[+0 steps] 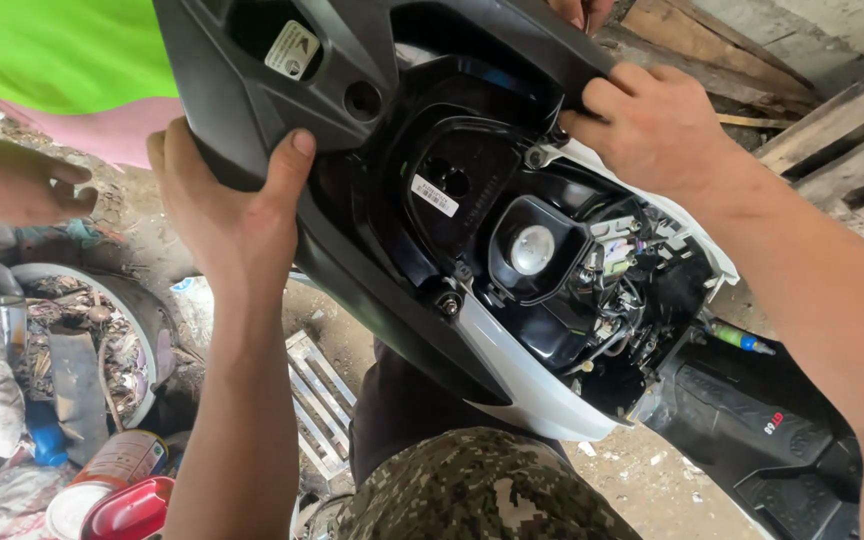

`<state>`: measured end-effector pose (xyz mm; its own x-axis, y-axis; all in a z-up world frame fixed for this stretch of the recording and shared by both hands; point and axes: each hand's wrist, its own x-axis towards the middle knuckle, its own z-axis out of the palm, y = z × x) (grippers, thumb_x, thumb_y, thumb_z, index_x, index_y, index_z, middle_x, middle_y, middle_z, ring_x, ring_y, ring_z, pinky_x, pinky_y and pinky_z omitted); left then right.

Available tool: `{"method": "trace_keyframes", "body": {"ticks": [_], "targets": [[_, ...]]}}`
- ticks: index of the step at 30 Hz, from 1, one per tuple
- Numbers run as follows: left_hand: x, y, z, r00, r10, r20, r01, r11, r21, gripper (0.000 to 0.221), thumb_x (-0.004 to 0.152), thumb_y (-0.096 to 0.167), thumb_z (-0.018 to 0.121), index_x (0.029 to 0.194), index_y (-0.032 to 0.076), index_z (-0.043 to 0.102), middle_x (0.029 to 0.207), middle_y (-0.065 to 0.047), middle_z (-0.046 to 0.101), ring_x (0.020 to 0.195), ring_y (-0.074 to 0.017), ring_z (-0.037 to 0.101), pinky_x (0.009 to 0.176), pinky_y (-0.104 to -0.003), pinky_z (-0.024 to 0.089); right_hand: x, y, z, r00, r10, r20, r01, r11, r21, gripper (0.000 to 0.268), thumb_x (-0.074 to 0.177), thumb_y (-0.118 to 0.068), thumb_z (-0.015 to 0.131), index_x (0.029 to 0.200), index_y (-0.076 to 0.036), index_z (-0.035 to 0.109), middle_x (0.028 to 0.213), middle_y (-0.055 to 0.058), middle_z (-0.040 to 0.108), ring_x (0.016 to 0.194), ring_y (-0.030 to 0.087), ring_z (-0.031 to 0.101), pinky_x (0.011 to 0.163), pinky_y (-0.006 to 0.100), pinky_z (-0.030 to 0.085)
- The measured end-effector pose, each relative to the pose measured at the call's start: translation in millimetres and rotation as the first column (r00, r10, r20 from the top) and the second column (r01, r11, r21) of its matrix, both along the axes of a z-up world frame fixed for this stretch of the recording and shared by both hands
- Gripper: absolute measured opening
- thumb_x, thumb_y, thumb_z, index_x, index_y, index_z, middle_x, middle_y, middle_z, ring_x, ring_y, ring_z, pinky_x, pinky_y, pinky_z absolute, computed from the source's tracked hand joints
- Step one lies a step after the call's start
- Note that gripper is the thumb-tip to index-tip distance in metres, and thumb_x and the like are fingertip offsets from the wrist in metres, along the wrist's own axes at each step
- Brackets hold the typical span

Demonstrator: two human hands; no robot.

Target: Installing and securing internal plastic housing components under the seat of a scooter.

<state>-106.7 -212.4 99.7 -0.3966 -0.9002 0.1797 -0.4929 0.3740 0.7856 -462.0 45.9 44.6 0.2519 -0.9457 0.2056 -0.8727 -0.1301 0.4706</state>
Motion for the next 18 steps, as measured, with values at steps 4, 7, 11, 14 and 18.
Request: {"method": "trace_keyframes", "body": {"ticks": [4,7,11,14,18], "targets": [[-0.1,3.7,1.3,1.0,0.007,-0.026,-0.006,1.0,0.01,0.058,0.091,0.044,0.091,0.113,0.001,0.06,0.111,-0.012,0.053,0.09,-0.0293,0.055,0.072,-0.045,0.045,-1.6,1.7,-4.6,0.999,0.046,0.029,-0.047,0.999,0.022,0.03,0.107,-0.004,0.072,0.121,-0.029,0.081,0.103,-0.005,0.058,0.089,0.018,0.056,0.065,0.031,0.036],[-3.0,7.3,5.9,0.999,0.024,-0.032,-0.023,0.999,0.042,0.059,0.092,0.048,0.089,0.115,0.001,0.06,0.111,-0.011,0.052,0.09,-0.0272,0.054,0.071,-0.043,0.044,-0.4,0.4,-2.4,0.999,0.048,0.001,-0.048,0.999,-0.011,0.028,0.11,-0.007,0.072,0.121,-0.031,0.082,0.099,-0.006,0.057,0.086,0.017,0.055,0.065,0.03,0.035],[-4.3,6.0,0.2,0.998,0.03,-0.047,-0.029,0.999,0.027,0.058,0.095,0.047,0.089,0.117,0.001,0.06,0.113,-0.012,0.051,0.091,-0.027,0.055,0.072,-0.042,0.045,-2.6,0.1,2.6,0.993,0.108,0.052,-0.104,0.992,-0.068,0.028,0.11,-0.005,0.075,0.122,-0.03,0.081,0.107,-0.003,0.062,0.08,0.015,0.057,0.064,0.028,0.039],[-5.5,7.5,4.9,0.997,0.034,-0.062,-0.03,0.997,0.064,0.058,0.095,0.048,0.087,0.119,0.002,0.062,0.114,-0.01,0.051,0.09,-0.0258,0.056,0.072,-0.041,0.047,-4.9,1.0,2.3,0.989,0.116,0.092,-0.115,0.993,-0.018,0.027,0.112,-0.003,0.074,0.119,-0.028,0.08,0.1,-0.003,0.061,0.078,0.016,0.054,0.064,0.03,0.035],[-6.0,9.0,8.7,0.996,0.024,-0.087,-0.017,0.997,0.073,0.054,0.096,0.045,0.088,0.118,0.002,0.062,0.114,-0.01,0.051,0.092,-0.0248,0.056,0.074,-0.04,0.047,-7.5,0.0,0.0,0.993,0.112,0.033,-0.111,0.994,-0.014,0.024,0.111,-0.007,0.072,0.121,-0.027,0.082,0.097,-0.004,0.059,0.08,0.017,0.054,0.064,0.03,0.035]]}}
